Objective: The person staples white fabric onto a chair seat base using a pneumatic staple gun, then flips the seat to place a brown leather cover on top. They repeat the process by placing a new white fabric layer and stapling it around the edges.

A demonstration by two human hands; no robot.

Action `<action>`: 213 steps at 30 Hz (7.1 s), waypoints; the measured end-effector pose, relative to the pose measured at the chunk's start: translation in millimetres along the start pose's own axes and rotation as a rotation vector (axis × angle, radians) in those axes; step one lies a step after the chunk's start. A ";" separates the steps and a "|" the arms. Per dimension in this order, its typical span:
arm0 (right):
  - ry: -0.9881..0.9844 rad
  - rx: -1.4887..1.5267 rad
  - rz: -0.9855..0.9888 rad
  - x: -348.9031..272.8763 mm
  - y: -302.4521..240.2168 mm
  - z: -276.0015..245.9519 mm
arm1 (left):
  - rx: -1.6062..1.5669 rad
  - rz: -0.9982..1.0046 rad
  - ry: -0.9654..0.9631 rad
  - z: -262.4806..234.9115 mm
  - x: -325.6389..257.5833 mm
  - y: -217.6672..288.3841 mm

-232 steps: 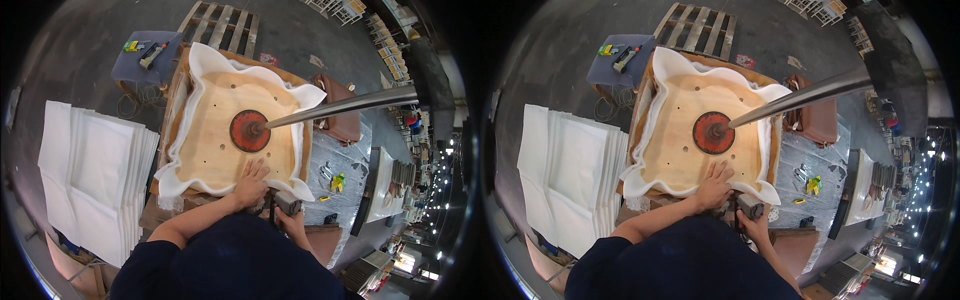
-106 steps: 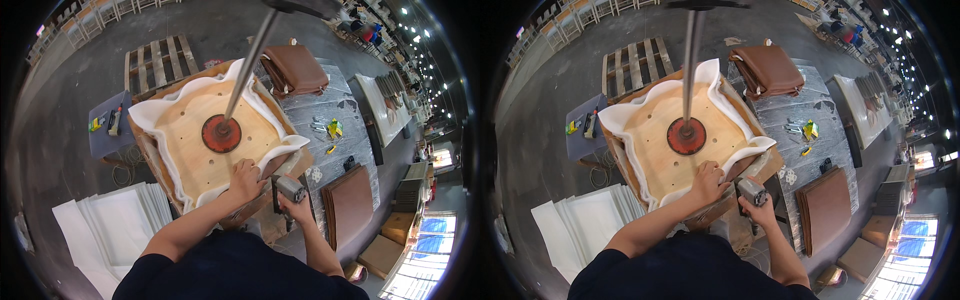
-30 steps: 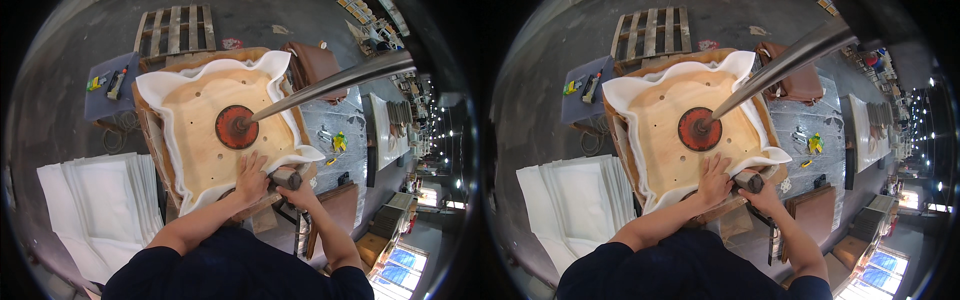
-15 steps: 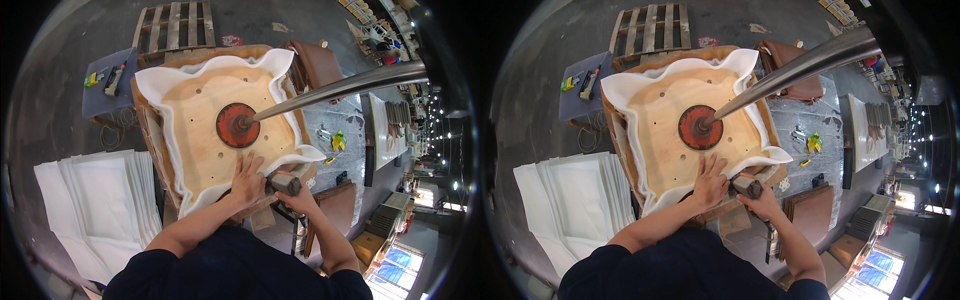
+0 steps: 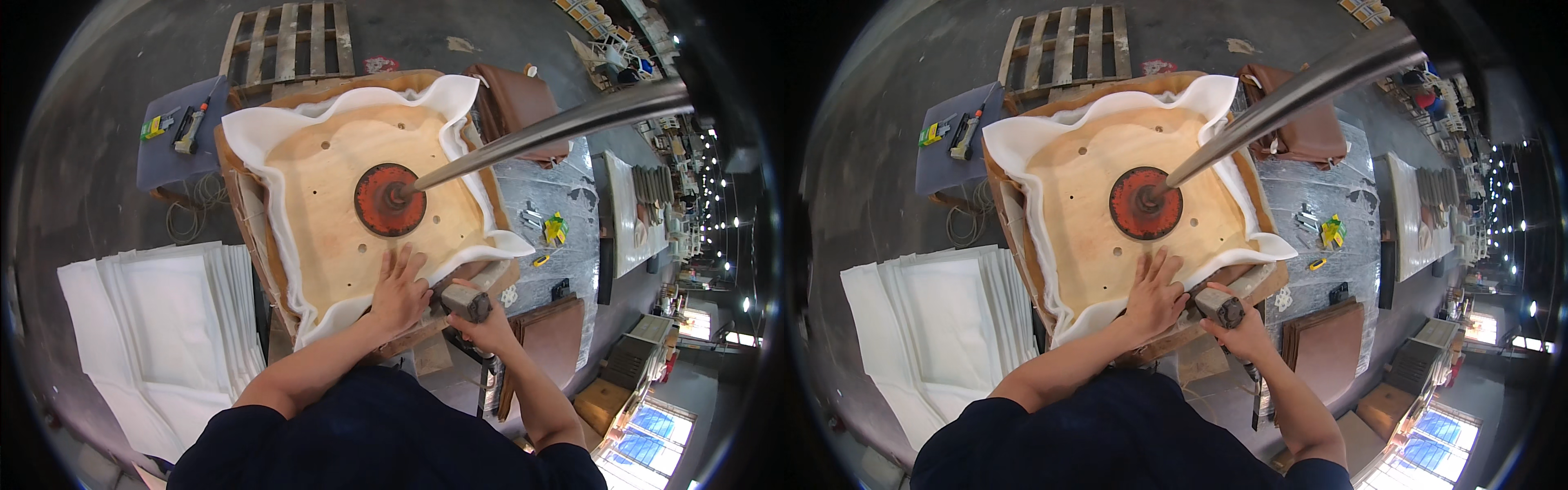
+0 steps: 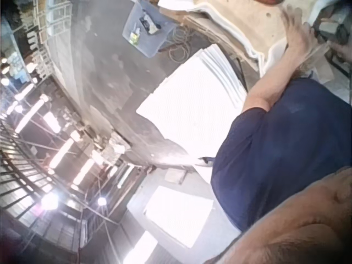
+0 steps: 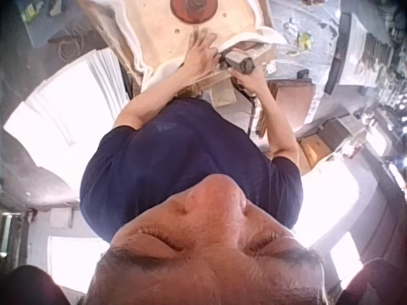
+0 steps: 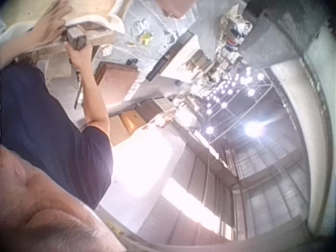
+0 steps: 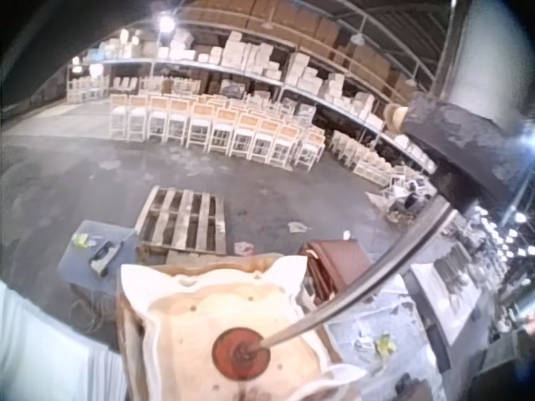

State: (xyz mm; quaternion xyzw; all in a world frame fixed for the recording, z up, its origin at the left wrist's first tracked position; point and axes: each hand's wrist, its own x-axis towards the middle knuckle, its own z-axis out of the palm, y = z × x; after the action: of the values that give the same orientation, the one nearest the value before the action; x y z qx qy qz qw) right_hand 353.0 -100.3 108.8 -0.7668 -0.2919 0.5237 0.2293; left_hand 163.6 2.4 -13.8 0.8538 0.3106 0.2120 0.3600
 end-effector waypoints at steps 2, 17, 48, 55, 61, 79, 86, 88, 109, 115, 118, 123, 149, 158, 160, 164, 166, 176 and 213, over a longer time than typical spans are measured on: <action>-0.013 -0.015 0.020 2.0 -3.1 1.3 | -0.020 -0.014 -0.010 2.5 0.9 -1.2; 0.057 0.074 -0.018 -4.9 4.0 8.5 | 0.091 -0.093 -0.077 -16.6 -18.1 8.9; 0.042 0.141 -0.054 -20.2 8.1 28.6 | 0.043 0.024 0.043 -20.7 -21.5 -3.2; 0.008 0.151 0.039 -11.6 1.1 32.4 | -0.034 -0.002 0.082 -12.7 -17.9 -8.8; 0.053 0.045 0.030 -4.5 -5.5 42.0 | -0.025 -0.025 0.076 -12.1 -17.6 -10.8; 0.056 0.060 0.036 -11.7 -5.6 56.2 | -0.029 -0.057 0.005 -20.3 -23.5 -13.4; 0.077 0.066 0.027 -14.1 -5.1 58.6 | -0.028 -0.059 0.030 -16.8 -25.2 -13.7; 0.081 0.058 0.016 -12.4 -6.0 58.2 | -0.018 -0.068 0.031 -16.5 -24.0 -13.3; 0.053 0.009 0.040 -12.5 -10.4 60.0 | -0.016 -0.132 0.066 -21.3 -31.1 -13.7; 0.091 0.003 -0.003 -6.2 -5.1 65.2 | -0.048 -0.126 0.009 -28.7 -34.9 -19.4; 0.061 0.079 0.057 -14.4 -9.5 64.2 | -0.096 -0.145 -0.030 -34.1 -34.3 -20.8; 0.028 0.102 0.020 -20.7 -9.7 73.2 | -0.118 -0.144 0.010 -33.7 -33.5 -23.1; 0.054 0.071 -0.026 -12.4 -14.0 83.0 | -0.201 -0.053 0.037 -31.4 -26.0 -36.1; 0.009 0.173 0.030 -21.1 -15.8 75.3 | 0.010 -0.261 -0.084 -39.6 -52.2 -12.6; -0.010 0.152 0.028 -21.4 -17.8 78.4 | 0.034 -0.266 -0.079 -34.0 -51.6 -15.5; 0.006 0.103 0.041 -20.7 -18.3 85.9 | 0.042 -0.277 -0.077 -29.8 -53.4 -15.5; 0.035 0.067 0.015 -19.4 -12.9 88.5 | 0.032 -0.264 -0.071 -30.6 -53.6 -15.6; 0.321 -0.276 -0.442 -35.3 11.2 106.5 | -0.431 -0.303 -0.247 -113.4 -40.3 -24.3; 0.294 0.046 -0.466 -90.9 104.6 82.3 | 0.291 0.399 -0.024 -101.1 -81.2 -48.3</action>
State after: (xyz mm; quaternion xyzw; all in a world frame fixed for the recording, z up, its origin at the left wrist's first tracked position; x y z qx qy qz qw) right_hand 272.1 -234.8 72.3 -0.7414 -0.4120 0.3462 0.4010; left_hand 27.9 22.2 4.8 0.9435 0.1587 0.2220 0.1880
